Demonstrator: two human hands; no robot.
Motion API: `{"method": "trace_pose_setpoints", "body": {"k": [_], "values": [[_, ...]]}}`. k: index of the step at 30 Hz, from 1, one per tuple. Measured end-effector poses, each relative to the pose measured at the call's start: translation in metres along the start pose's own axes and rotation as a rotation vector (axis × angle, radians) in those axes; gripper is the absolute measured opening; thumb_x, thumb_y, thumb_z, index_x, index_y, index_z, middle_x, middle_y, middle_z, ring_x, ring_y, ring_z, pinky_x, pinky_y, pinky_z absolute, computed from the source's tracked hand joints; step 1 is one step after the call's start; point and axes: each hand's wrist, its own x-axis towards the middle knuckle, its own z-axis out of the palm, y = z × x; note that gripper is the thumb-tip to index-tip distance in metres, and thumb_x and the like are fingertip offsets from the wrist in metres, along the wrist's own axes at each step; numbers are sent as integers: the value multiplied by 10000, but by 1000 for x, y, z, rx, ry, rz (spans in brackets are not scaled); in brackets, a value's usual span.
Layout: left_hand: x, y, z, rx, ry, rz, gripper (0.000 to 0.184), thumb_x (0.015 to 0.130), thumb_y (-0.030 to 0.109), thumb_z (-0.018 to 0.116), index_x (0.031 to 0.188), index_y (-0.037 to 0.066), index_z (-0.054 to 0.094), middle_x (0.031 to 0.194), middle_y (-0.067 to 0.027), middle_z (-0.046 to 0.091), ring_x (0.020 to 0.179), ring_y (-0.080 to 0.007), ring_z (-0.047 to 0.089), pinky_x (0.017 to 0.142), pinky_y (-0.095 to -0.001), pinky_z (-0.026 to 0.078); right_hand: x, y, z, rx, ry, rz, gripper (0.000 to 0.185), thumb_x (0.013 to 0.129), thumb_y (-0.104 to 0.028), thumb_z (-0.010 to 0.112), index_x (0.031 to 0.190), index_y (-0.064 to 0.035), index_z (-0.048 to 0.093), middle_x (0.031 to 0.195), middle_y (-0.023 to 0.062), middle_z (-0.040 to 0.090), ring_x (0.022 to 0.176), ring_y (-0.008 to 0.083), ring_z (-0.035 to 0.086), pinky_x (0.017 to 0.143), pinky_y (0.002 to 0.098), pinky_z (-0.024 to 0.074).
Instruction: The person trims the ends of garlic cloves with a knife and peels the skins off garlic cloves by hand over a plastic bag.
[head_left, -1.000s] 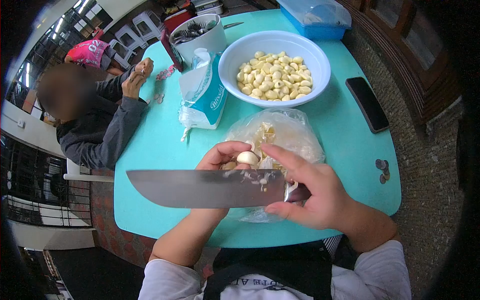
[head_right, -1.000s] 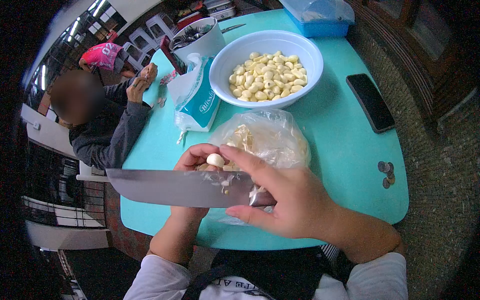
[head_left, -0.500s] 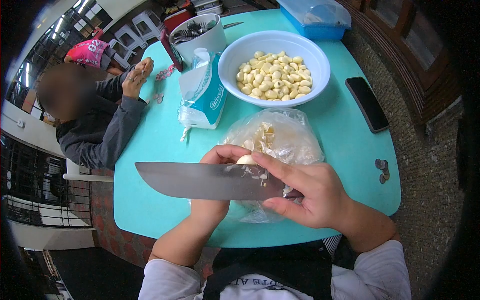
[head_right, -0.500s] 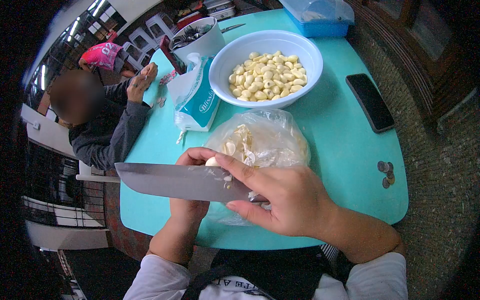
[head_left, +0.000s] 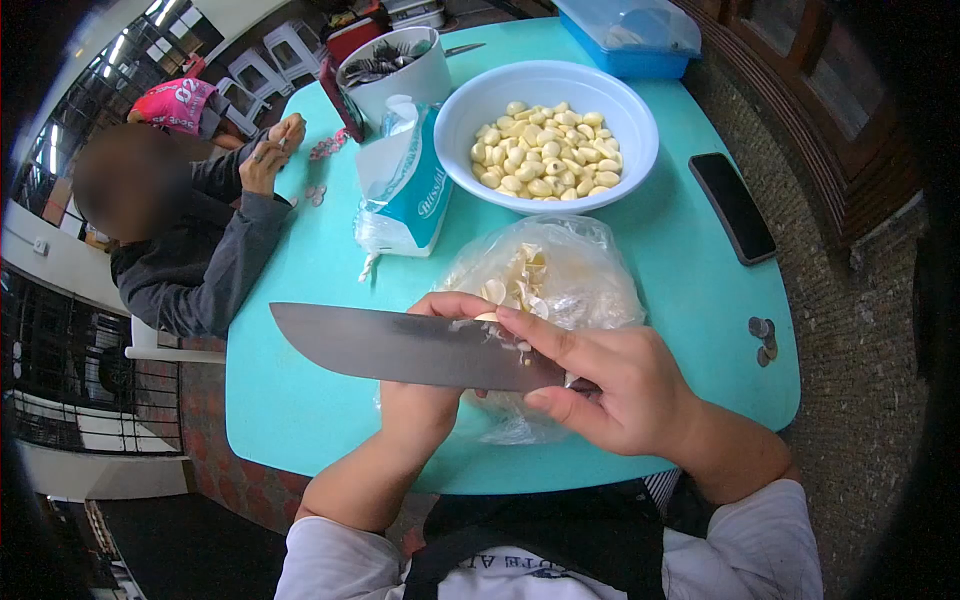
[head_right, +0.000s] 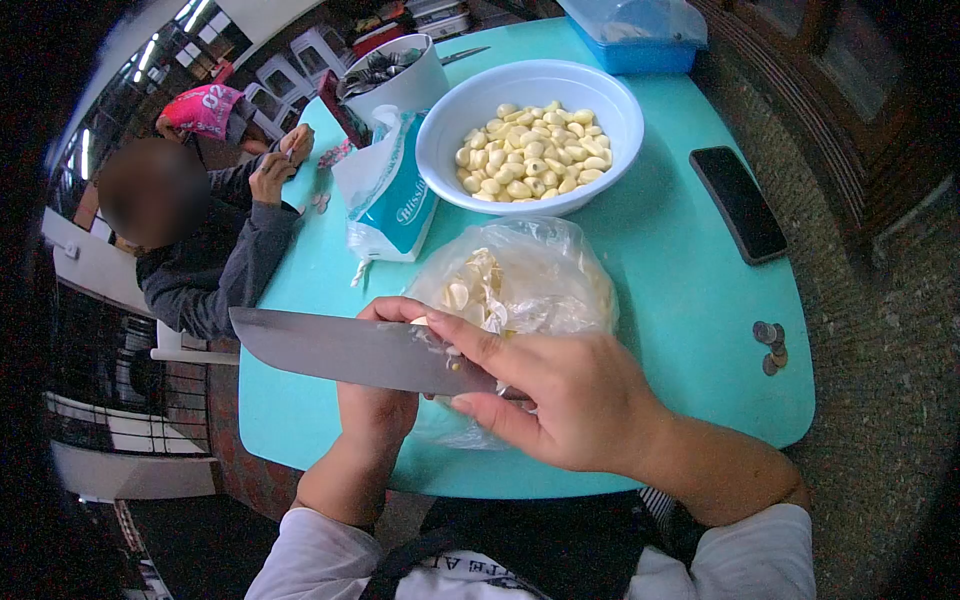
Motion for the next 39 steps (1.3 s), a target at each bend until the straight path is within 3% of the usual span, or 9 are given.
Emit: {"method": "trace_pose_setpoints", "body": {"k": [8, 11, 14, 23, 26, 32, 35, 37, 39], "values": [[0, 1, -1, -170, -72, 63, 305, 798, 38, 579, 1092, -30, 537, 840, -79, 608, 644, -107, 563, 505, -211, 429, 1, 10, 6, 264, 45, 7, 539, 833, -228, 602, 1320, -88, 419, 846, 178, 632, 705, 320, 638, 642, 346, 491], [2, -2, -1, -146, -42, 52, 388, 758, 125, 622, 1097, -34, 522, 880, -111, 621, 622, -125, 594, 421, -209, 414, 1, 1, -2, 310, -38, 109, 538, 833, -190, 586, 1308, -5, 413, 1002, 199, 617, 867, 257, 642, 788, 304, 465], [2, -4, -2, -123, -32, 43, 390, 768, 156, 626, 1094, -28, 519, 845, -101, 621, 592, -124, 590, 405, -207, 410, 0, 4, 1, 242, -13, 46, 547, 827, -185, 594, 1309, -3, 410, 985, 194, 622, 827, 247, 647, 775, 296, 471], [0, -6, -1, -87, -79, 81, 348, 813, 193, 596, 1062, -30, 500, 1020, -113, 563, 909, -161, 579, 795, -273, 480, 1, 0, -1, 145, -12, 14, 597, 788, -172, 634, 1320, -28, 404, 843, 150, 641, 603, 191, 630, 553, 287, 506], [-2, -6, -1, -54, -60, 79, 346, 805, 181, 601, 1060, -30, 503, 992, -104, 567, 890, -165, 585, 791, -269, 482, 1, 1, 0, 128, -12, 1, 590, 789, -169, 635, 1315, -24, 412, 825, 150, 641, 606, 190, 631, 558, 280, 502], [1, -8, -7, -19, -81, 69, 316, 772, 138, 618, 1035, -21, 544, 931, -96, 560, 771, -146, 590, 536, -232, 473, -1, 6, 2, 211, 1, 20, 559, 809, -222, 620, 1313, -75, 427, 809, 164, 634, 635, 269, 633, 596, 334, 497], [1, -8, -5, -89, -61, 41, 333, 749, 105, 631, 1049, -19, 556, 938, -103, 572, 680, -136, 579, 435, -217, 413, 0, 9, 2, 225, 4, -15, 532, 830, -199, 600, 1311, -53, 425, 823, 152, 645, 672, 233, 648, 627, 335, 493], [2, -8, -3, -207, -95, 21, 297, 779, 114, 654, 1040, -8, 581, 932, -80, 599, 650, -120, 560, 471, -225, 424, 0, 24, 16, 316, 101, -111, 513, 856, -193, 575, 1319, -45, 413, 765, 103, 633, 626, 165, 612, 583, 300, 475], [3, -6, -3, -297, -115, -18, 287, 785, 108, 673, 1040, 1, 594, 936, -72, 612, 631, -113, 548, 486, -230, 427, -1, 23, 14, 574, 55, 23, 488, 885, -192, 541, 1328, -41, 401, 697, 49, 592, 576, 101, 549, 535, 256, 438]]}}
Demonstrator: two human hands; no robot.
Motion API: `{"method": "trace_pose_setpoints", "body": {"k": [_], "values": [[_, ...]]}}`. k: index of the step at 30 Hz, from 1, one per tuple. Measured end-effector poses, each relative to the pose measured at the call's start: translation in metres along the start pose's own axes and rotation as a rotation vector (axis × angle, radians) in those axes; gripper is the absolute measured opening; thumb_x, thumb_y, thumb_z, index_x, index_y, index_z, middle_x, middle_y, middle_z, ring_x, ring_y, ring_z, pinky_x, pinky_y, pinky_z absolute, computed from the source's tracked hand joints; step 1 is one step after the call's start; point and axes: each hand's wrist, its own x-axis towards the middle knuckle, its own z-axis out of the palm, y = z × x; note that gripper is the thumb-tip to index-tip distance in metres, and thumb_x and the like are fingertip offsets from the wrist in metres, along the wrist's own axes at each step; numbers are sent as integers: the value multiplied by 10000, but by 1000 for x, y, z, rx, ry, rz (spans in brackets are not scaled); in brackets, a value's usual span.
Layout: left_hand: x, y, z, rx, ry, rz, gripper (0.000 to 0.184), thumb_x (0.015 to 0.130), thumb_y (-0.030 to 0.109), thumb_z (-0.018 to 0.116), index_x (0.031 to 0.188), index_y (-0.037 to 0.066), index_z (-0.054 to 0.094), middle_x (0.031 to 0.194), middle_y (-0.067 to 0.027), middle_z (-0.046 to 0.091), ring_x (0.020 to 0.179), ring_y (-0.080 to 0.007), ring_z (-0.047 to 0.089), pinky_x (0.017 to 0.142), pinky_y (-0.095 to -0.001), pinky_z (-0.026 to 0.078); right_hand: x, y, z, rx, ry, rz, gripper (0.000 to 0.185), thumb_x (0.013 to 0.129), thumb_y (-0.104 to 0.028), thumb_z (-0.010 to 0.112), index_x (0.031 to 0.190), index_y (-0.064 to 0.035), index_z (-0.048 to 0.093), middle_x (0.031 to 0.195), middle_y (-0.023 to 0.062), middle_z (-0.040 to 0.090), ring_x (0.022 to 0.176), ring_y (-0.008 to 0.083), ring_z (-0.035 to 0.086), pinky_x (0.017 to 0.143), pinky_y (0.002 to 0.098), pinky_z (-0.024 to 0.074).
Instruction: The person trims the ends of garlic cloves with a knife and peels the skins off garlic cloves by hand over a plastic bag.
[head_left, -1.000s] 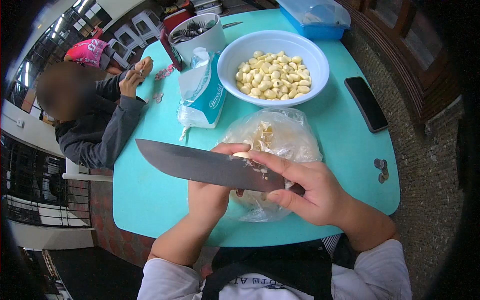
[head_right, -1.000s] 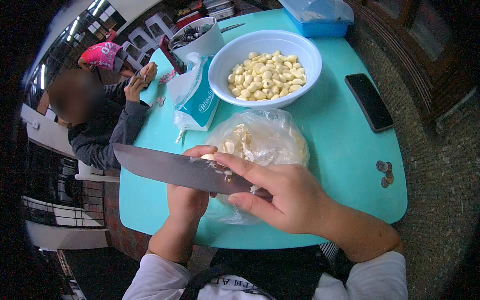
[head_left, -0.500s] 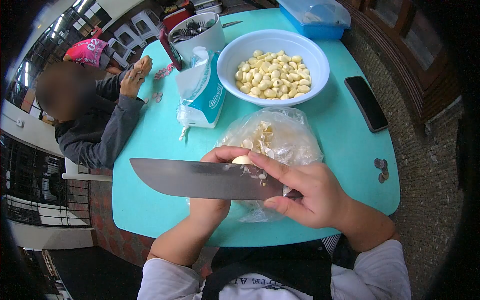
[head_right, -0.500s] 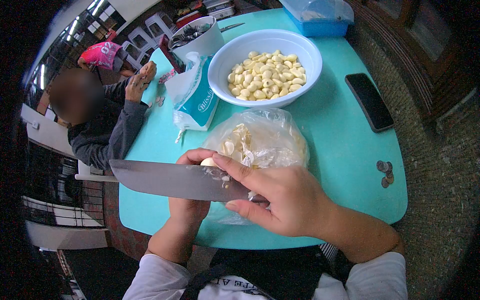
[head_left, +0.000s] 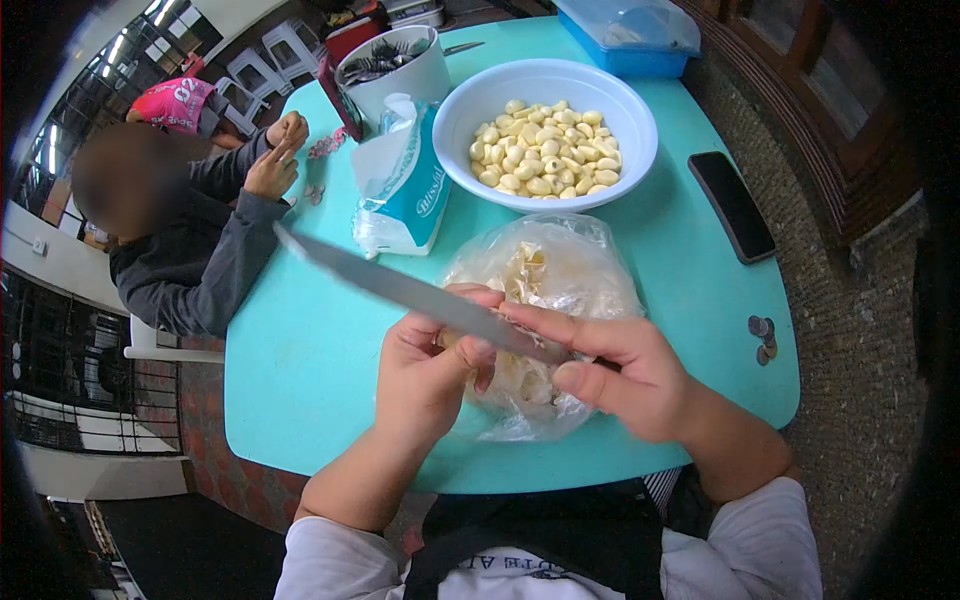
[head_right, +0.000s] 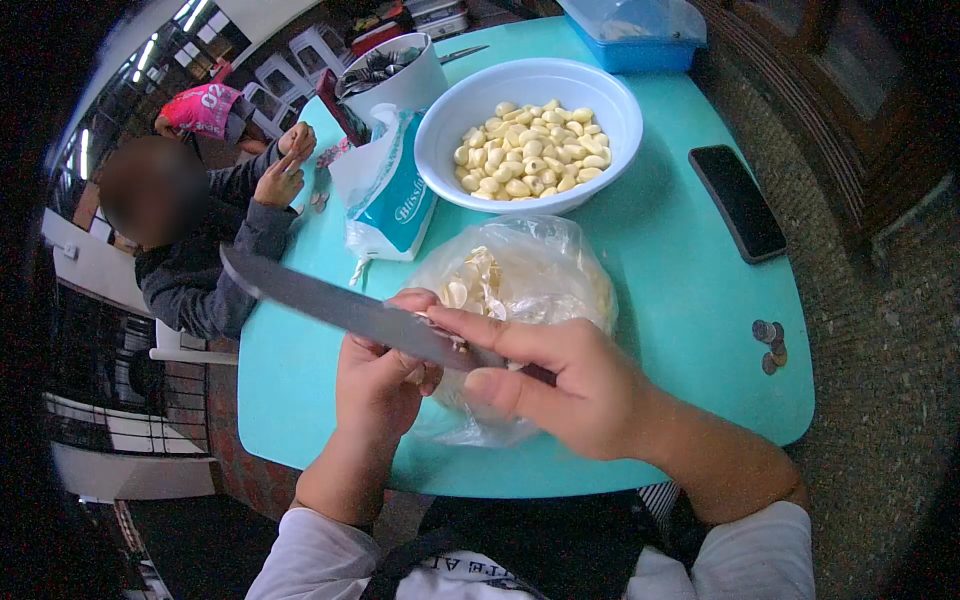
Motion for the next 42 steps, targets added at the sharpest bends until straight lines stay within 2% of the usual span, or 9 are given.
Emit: {"method": "trace_pose_setpoints", "body": {"k": [2, 5, 12, 27, 30, 35, 38, 39, 42], "values": [[2, 2, -2, -64, 4, -54, 306, 769, 88, 689, 1048, 6, 595, 947, -78, 610, 622, -115, 543, 480, -231, 423, -2, -22, -8, 407, -83, 414, 459, 917, -196, 497, 1335, -42, 390, 618, -10, 521, 521, 40, 461, 481, 203, 383], [2, 5, -4, -131, -46, -78, 342, 775, 42, 660, 1097, 14, 546, 1015, -106, 599, 611, -109, 537, 469, -218, 414, -1, -22, -8, 528, -66, 461, 439, 945, -216, 439, 1346, -49, 372, 557, -44, 414, 465, 22, 354, 440, 164, 292], [4, 11, -3, -117, -121, -30, 500, 777, 5, 607, 1231, 39, 400, 1053, -141, 587, 598, -90, 525, 452, -200, 404, 0, -25, -14, 522, -69, 443, 462, 954, -246, 411, 1350, -19, 345, 543, -38, 406, 452, 30, 347, 423, 174, 283], [7, 12, -2, -115, -69, 63, 365, 796, -4, 571, 1138, 34, 451, 1072, -163, 569, 650, -85, 521, 454, -185, 403, 3, -25, -18, 482, 8, 402, 459, 949, -243, 427, 1327, 10, 368, 545, -28, 425, 455, 30, 367, 417, 173, 298], [7, 15, 0, -22, 59, 131, 360, 783, 35, 589, 1117, 34, 455, 1046, -130, 549, 570, -50, 453, 415, -173, 378, 2, -22, -15, 480, 21, 445, 440, 935, -231, 463, 1286, 30, 413, 560, -7, 472, 458, 37, 407, 424, 173, 328], [17, 30, -13, 174, 154, 450, 272, 796, 42, 583, 1052, 14, 496, 1026, -133, 568, 543, -59, 461, 420, -185, 361, 1, -21, -10, 461, 2, 569, 418, 880, -203, 577, 1188, 63, 483, 612, 49, 569, 462, 64, 488, 434, 185, 389], [31, 38, -22, 164, 165, 349, 259, 794, 47, 594, 1036, 11, 509, 1024, -136, 578, 554, -62, 474, 431, -189, 366, -1, -22, -7, 435, 10, 545, 384, 855, -197, 615, 1122, 61, 520, 623, 61, 586, 466, 71, 510, 429, 195, 402], [39, 41, -21, 165, 177, 317, 243, 779, 30, 614, 1005, 7, 529, 938, -114, 603, 561, -79, 490, 426, -204, 384, 1, -22, -8, 407, -12, 532, 343, 863, -171, 593, 1109, 52, 507, 627, 74, 588, 476, 85, 523, 431, 203, 410], [66, 47, -21, 364, 72, 157, 246, 787, 52, 614, 1020, 23, 543, 922, -102, 612, 569, -57, 489, 432, -186, 367, 0, -23, -10, 348, -9, 505, 270, 869, -153, 577, 1047, 21, 474, 622, 95, 589, 476, 107, 540, 420, 215, 416]]}}
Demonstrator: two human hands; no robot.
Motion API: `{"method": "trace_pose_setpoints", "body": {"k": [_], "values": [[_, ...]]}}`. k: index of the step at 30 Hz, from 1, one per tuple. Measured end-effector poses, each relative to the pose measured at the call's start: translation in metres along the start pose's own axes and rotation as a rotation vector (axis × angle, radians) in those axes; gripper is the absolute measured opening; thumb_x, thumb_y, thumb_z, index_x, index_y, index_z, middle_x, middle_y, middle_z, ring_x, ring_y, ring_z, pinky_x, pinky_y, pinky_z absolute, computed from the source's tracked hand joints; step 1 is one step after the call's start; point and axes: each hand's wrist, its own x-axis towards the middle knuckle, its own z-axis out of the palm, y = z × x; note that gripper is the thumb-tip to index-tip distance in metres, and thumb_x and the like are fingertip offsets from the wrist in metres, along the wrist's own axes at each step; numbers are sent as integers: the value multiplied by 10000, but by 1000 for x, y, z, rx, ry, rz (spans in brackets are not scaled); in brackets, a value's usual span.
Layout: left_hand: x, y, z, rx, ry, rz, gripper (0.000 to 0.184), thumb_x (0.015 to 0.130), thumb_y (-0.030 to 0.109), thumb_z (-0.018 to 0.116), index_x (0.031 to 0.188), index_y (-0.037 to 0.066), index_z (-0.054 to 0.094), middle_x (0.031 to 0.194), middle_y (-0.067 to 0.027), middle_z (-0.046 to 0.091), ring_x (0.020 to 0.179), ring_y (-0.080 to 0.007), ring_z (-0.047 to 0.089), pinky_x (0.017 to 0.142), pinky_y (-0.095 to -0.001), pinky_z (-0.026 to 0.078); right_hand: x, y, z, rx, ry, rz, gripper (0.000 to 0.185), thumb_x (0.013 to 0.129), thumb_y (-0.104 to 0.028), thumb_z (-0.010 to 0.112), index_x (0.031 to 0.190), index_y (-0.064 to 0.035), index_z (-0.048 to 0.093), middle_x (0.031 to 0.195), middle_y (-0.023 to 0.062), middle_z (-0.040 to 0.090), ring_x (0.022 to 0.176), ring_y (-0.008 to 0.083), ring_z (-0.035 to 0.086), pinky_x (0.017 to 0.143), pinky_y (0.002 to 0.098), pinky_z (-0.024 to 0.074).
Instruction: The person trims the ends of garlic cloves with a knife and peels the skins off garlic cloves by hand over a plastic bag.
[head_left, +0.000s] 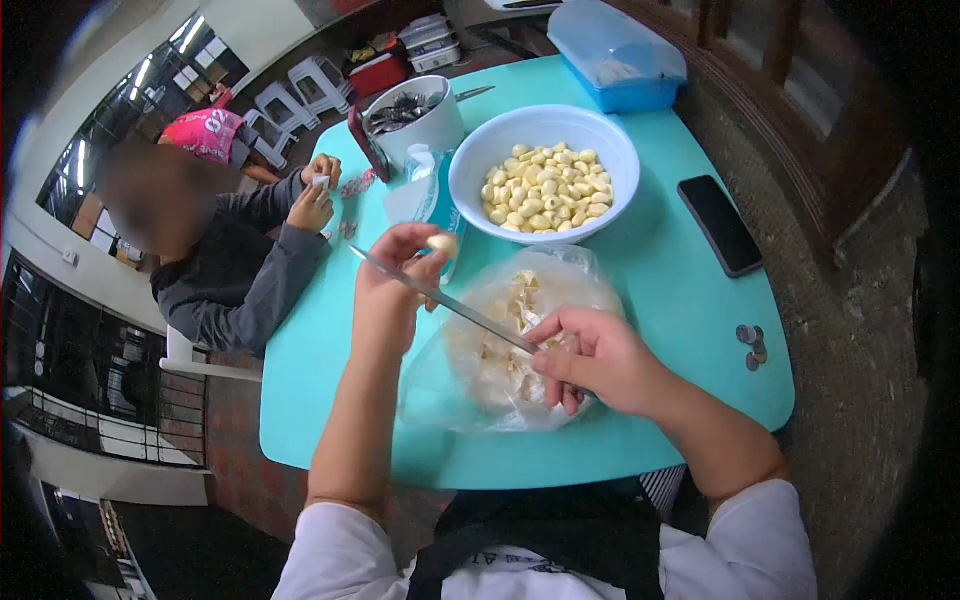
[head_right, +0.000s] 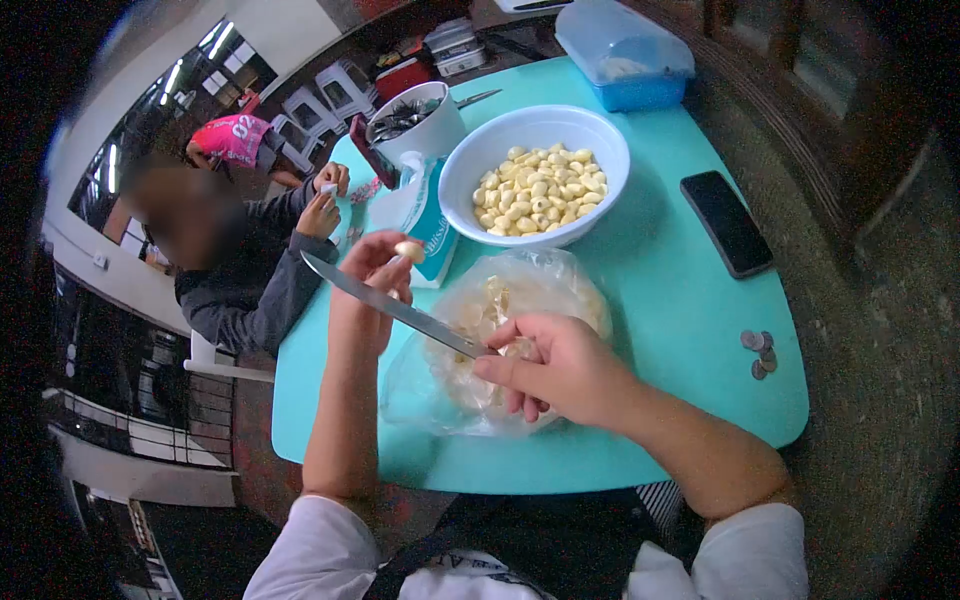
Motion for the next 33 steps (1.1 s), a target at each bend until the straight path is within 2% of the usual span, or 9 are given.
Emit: {"method": "trace_pose_setpoints", "body": {"k": [7, 10, 14, 15, 18, 19, 22, 27, 33], "values": [[85, -6, 39, 317, -246, 7, 254, 782, 60, 609, 1023, 16, 539, 759, -31, 561, 490, -72, 445, 408, -211, 346, 5, 7, -1, 56, 21, -109, 321, 844, -252, 634, 959, -51, 411, 581, 75, 572, 423, 96, 511, 372, 212, 391], [102, -3, 42, 103, -320, -305, 238, 794, 83, 606, 1015, 43, 526, 754, -21, 550, 557, -78, 472, 439, -223, 368, 4, 9, -1, 57, 19, -107, 310, 852, -268, 623, 955, -67, 411, 565, 53, 554, 421, 93, 508, 371, 208, 388], [102, -7, 30, -471, -323, -480, 161, 754, 10, 513, 913, 37, 505, 801, -72, 520, 635, -147, 502, 479, -269, 401, 8, 15, -3, 67, 24, -130, 297, 864, -293, 601, 946, -81, 410, 548, 29, 526, 420, 88, 501, 371, 205, 387], [84, 9, 40, -435, -196, -495, 206, 716, -30, 474, 911, 36, 483, 835, -94, 514, 678, -165, 511, 490, -257, 429, 8, 16, -4, 87, 25, -135, 295, 866, -295, 598, 941, -81, 410, 548, 28, 524, 419, 87, 498, 372, 205, 386], [70, 0, 17, -488, -354, -430, 195, 762, 3, 461, 954, 37, 466, 871, -118, 521, 714, -200, 543, 536, -282, 452, 9, 17, -5, 149, 21, -154, 288, 869, -296, 592, 926, -82, 408, 547, 29, 517, 415, 86, 490, 373, 205, 386], [54, 10, 24, -484, -296, -431, 298, 704, -63, 458, 991, 13, 430, 924, -121, 519, 687, -174, 532, 482, -214, 468, 10, 17, -5, 173, 18, -163, 285, 869, -293, 592, 921, -82, 407, 548, 30, 515, 414, 87, 488, 373, 206, 385], [26, 19, 22, -384, -289, -348, 305, 711, -78, 442, 1003, 11, 431, 925, -127, 528, 646, -162, 528, 463, -228, 467, 10, 17, -5, 224, 18, -204, 276, 877, -291, 579, 936, -78, 413, 554, 32, 514, 416, 90, 486, 372, 207, 383], [-12, 22, 21, -291, -404, -292, 356, 850, 14, 481, 1197, -15, 408, 1009, -167, 564, 599, -125, 538, 396, -181, 343, 6, 11, -4, 218, 29, -204, 294, 907, -316, 519, 1041, -65, 445, 566, 27, 517, 431, 82, 487, 391, 206, 387], [-32, 9, 22, -172, -371, -246, 290, 862, 58, 525, 1131, -7, 439, 936, -133, 610, 496, -112, 497, 385, -194, 315, 4, 9, -6, 231, -15, -134, 340, 924, -326, 482, 1104, -39, 515, 578, 14, 524, 440, 65, 480, 415, 202, 394]]}}
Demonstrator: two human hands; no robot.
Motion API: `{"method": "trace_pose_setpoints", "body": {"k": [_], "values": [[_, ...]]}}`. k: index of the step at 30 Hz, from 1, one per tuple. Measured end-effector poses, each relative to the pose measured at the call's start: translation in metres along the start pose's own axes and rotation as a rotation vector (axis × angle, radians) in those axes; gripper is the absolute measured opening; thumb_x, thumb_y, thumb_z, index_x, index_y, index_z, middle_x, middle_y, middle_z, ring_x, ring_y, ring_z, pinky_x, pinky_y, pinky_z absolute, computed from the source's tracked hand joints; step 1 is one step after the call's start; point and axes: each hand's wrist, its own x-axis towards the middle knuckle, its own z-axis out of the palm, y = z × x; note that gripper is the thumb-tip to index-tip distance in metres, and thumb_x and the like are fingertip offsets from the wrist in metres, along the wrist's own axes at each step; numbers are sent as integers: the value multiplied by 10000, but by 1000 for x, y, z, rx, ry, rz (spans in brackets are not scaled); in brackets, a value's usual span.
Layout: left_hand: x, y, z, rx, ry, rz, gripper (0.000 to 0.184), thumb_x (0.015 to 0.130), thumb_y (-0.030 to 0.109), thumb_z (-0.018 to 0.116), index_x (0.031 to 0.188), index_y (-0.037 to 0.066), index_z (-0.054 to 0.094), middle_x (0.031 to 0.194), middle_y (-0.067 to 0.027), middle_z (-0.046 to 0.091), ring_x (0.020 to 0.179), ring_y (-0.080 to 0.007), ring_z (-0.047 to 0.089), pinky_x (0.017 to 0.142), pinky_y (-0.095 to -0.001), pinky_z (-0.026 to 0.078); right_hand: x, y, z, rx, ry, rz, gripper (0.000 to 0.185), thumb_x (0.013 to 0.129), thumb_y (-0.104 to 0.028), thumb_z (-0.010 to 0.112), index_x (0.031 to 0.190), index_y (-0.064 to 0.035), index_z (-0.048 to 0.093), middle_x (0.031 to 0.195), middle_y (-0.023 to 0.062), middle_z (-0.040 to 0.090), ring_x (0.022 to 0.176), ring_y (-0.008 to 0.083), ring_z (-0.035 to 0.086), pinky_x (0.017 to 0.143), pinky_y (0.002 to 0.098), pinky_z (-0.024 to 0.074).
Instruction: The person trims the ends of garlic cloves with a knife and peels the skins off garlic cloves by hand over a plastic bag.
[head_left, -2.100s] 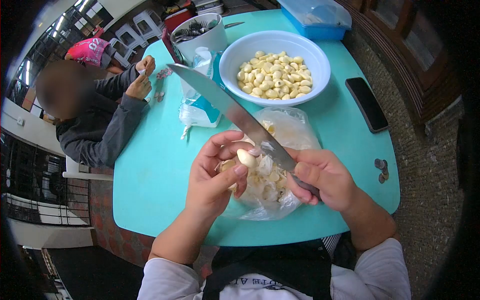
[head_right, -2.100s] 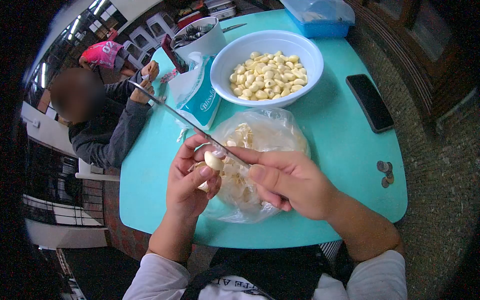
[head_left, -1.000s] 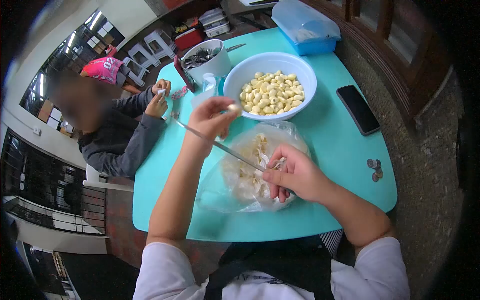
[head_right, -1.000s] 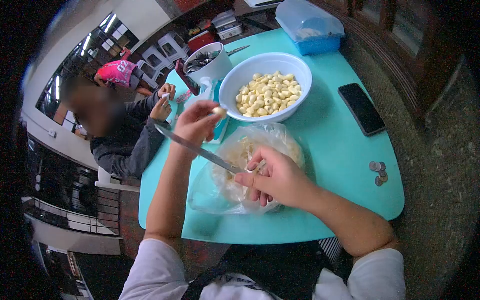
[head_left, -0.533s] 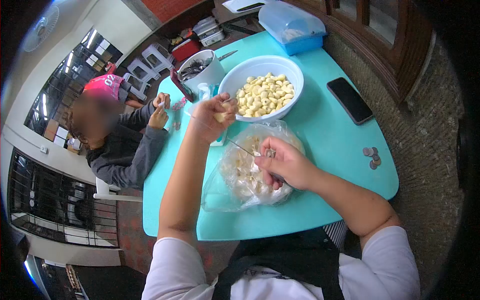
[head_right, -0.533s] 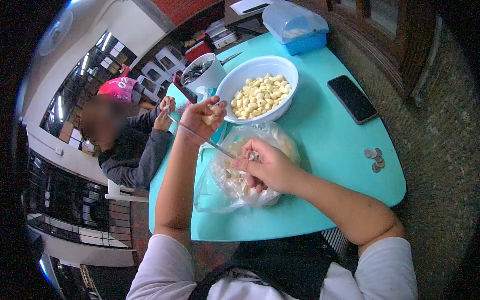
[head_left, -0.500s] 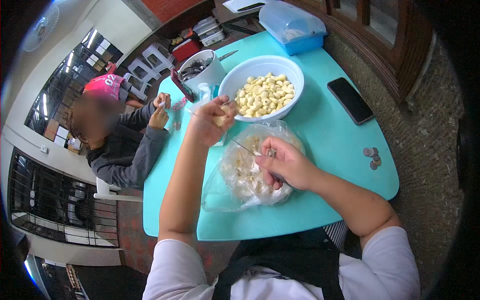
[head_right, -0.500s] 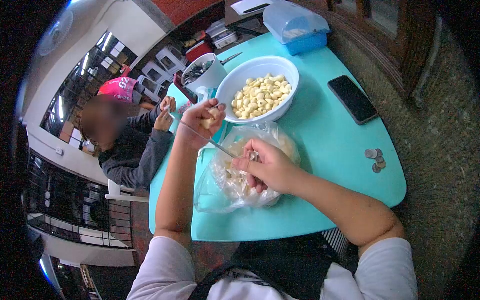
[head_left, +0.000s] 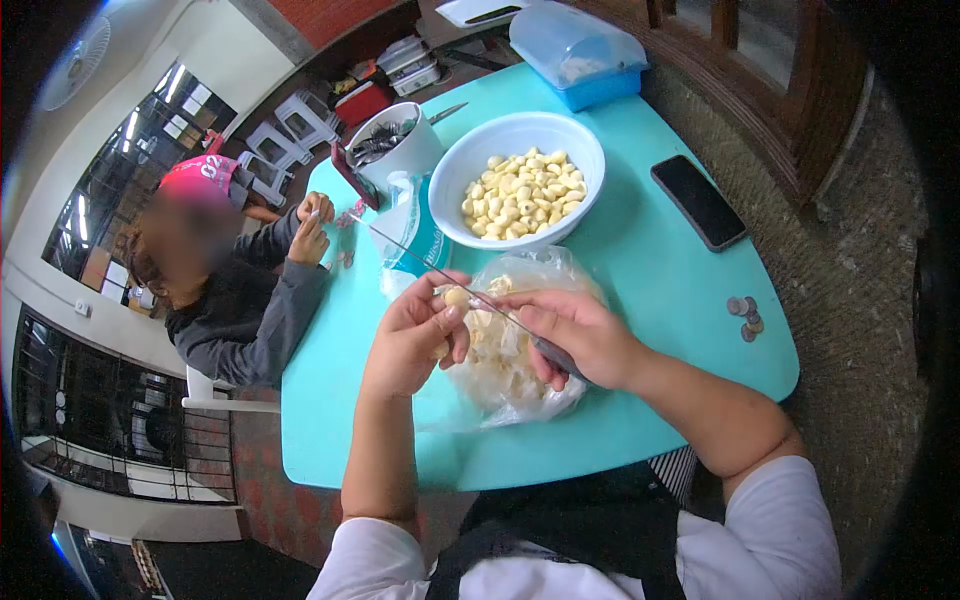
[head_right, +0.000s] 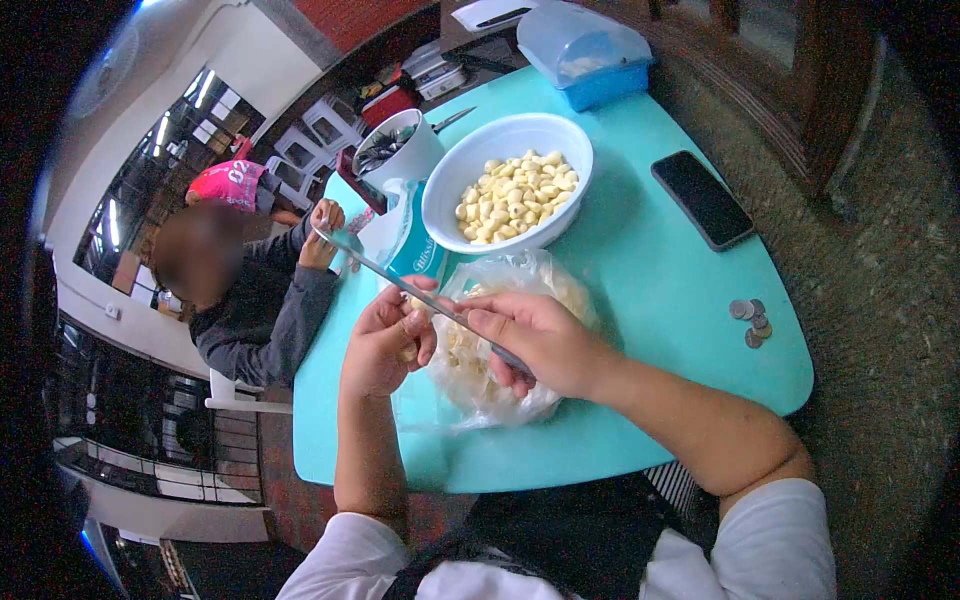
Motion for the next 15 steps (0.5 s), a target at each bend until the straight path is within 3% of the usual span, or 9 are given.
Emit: {"method": "trace_pose_setpoints", "body": {"k": [5, 8, 11, 12, 15], "values": [[-6, -10, -4, 78, 68, 59, 175, 858, 64, 542, 1012, -16, 515, 825, -82, 607, 512, -91, 483, 414, -203, 342, 2, 3, -1, -43, 10, -7, 366, 915, -302, 508, 1147, -18, 502, 579, 7, 522, 448, 57, 468, 419, 193, 387], [-13, -19, 1, 139, 177, 78, 148, 855, 51, 539, 987, -15, 553, 794, -63, 599, 531, -77, 479, 439, -202, 348, -3, -4, 5, -243, 68, -34, 380, 894, -148, 532, 1233, -17, 422, 649, 49, 563, 518, 73, 506, 478, 212, 405], [-19, -30, 9, 266, 241, 93, 192, 811, 61, 542, 981, -24, 574, 802, -46, 586, 543, -74, 480, 432, -206, 347, -4, 7, 10, -452, 106, -276, 521, 826, -291, 641, 1236, -34, 449, 617, 58, 563, 508, 93, 521, 479, 259, 411], [-21, -29, 12, 349, 225, 68, 197, 799, 53, 516, 972, -20, 576, 844, -51, 582, 603, -82, 503, 482, -207, 378, -4, 6, 10, -532, 88, -249, 553, 814, -296, 652, 1255, -39, 438, 631, 73, 573, 521, 108, 537, 495, 271, 421], [-20, -34, 11, 635, 131, 291, 261, 734, -51, 491, 976, -21, 584, 789, -71, 564, 681, -155, 528, 607, -260, 418, -7, -1, 14, -730, 50, -205, 634, 784, -310, 677, 1300, -52, 413, 681, 112, 601, 562, 160, 585, 543, 304, 451]]}}
